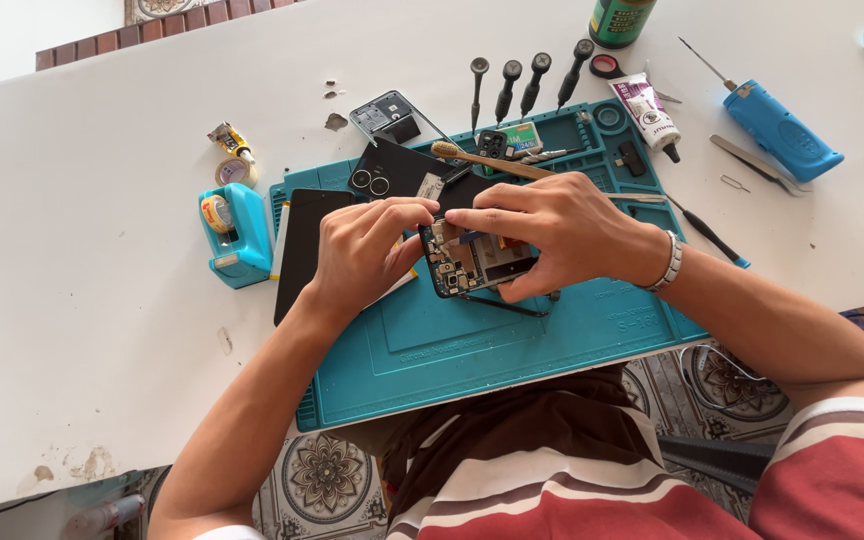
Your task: The person works on a disassembled smartphone on a repair mat, scrubbing the exposed motherboard and internal components with a toothbrush, then uses a spudger to pry and adjust parts inside the phone frame while holding the device steady with the other hand.
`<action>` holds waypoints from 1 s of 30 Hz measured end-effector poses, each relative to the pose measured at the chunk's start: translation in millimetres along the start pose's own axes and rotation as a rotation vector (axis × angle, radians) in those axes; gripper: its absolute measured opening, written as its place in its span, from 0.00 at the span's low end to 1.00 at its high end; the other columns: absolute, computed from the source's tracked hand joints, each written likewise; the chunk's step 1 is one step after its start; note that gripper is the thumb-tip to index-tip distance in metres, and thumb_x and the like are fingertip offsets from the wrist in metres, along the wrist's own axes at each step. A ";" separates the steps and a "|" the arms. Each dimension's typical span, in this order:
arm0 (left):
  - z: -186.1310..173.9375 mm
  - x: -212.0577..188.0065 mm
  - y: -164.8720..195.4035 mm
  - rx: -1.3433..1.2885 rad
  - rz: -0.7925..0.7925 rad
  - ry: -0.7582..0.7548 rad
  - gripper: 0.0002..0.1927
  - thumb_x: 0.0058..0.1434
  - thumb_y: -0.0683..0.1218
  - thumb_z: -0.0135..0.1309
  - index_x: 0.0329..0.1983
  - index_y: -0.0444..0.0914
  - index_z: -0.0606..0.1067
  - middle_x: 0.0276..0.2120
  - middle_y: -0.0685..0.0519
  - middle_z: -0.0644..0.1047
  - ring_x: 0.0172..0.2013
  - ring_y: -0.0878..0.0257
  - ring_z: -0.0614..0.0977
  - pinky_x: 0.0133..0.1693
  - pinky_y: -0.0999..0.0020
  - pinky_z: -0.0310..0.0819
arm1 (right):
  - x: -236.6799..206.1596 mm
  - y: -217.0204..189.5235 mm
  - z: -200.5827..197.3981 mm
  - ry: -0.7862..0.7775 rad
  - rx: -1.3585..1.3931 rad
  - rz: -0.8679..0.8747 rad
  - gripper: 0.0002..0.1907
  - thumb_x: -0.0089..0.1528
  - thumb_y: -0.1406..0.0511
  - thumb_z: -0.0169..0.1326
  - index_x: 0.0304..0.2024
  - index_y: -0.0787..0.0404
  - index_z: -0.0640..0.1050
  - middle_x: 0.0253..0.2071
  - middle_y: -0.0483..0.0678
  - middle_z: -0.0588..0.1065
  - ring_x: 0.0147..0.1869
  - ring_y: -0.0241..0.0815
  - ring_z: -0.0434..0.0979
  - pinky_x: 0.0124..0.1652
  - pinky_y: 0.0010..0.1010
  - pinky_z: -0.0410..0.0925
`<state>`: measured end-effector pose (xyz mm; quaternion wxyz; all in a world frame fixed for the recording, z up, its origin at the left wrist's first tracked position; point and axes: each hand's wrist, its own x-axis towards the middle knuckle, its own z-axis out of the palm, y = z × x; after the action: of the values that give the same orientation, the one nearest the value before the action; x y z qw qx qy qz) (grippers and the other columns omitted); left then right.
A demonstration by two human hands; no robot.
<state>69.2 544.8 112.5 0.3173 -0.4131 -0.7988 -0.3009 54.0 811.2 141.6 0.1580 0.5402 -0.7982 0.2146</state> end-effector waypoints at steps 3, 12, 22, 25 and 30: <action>0.6 -1.7 -1.1 0.003 -0.002 -0.002 0.12 0.65 0.48 0.64 0.41 0.40 0.73 0.42 0.53 0.83 0.29 0.63 0.83 0.29 0.70 0.74 | 0.5 0.6 0.7 -0.007 0.015 0.001 0.40 0.45 0.52 0.68 0.60 0.53 0.76 0.47 0.44 0.79 0.28 0.37 0.78 0.25 0.25 0.69; 1.3 -2.2 0.1 -0.013 -0.007 -0.002 0.11 0.64 0.47 0.64 0.40 0.40 0.73 0.42 0.53 0.83 0.28 0.64 0.83 0.29 0.71 0.74 | -0.1 -0.7 0.7 -0.019 0.041 0.015 0.41 0.44 0.53 0.68 0.60 0.53 0.76 0.47 0.43 0.80 0.27 0.35 0.78 0.24 0.24 0.68; -0.7 -1.3 2.8 -0.019 0.017 -0.012 0.12 0.62 0.47 0.65 0.41 0.40 0.73 0.42 0.53 0.83 0.33 0.62 0.86 0.32 0.71 0.78 | 2.1 -4.2 -0.5 -0.069 0.082 0.042 0.42 0.42 0.54 0.67 0.61 0.51 0.76 0.42 0.41 0.79 0.25 0.34 0.77 0.22 0.23 0.67; 1.1 -3.4 1.1 -0.017 0.028 -0.008 0.12 0.63 0.47 0.65 0.41 0.40 0.73 0.43 0.53 0.83 0.35 0.61 0.86 0.33 0.70 0.78 | 1.8 -3.8 -0.1 -0.074 0.095 0.044 0.43 0.41 0.54 0.67 0.61 0.50 0.75 0.42 0.41 0.79 0.25 0.34 0.76 0.22 0.23 0.67; 3.8 -6.4 -2.5 -0.028 0.009 -0.023 0.13 0.62 0.47 0.66 0.41 0.40 0.73 0.42 0.54 0.83 0.32 0.63 0.85 0.31 0.71 0.78 | 1.2 -3.0 1.0 -0.094 0.097 0.051 0.43 0.41 0.55 0.67 0.62 0.49 0.75 0.42 0.40 0.78 0.25 0.33 0.76 0.22 0.23 0.67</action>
<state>69.0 543.5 104.8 0.3036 -0.4246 -0.7963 -0.3057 56.4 808.8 141.8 0.0883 0.5362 -0.8069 0.2316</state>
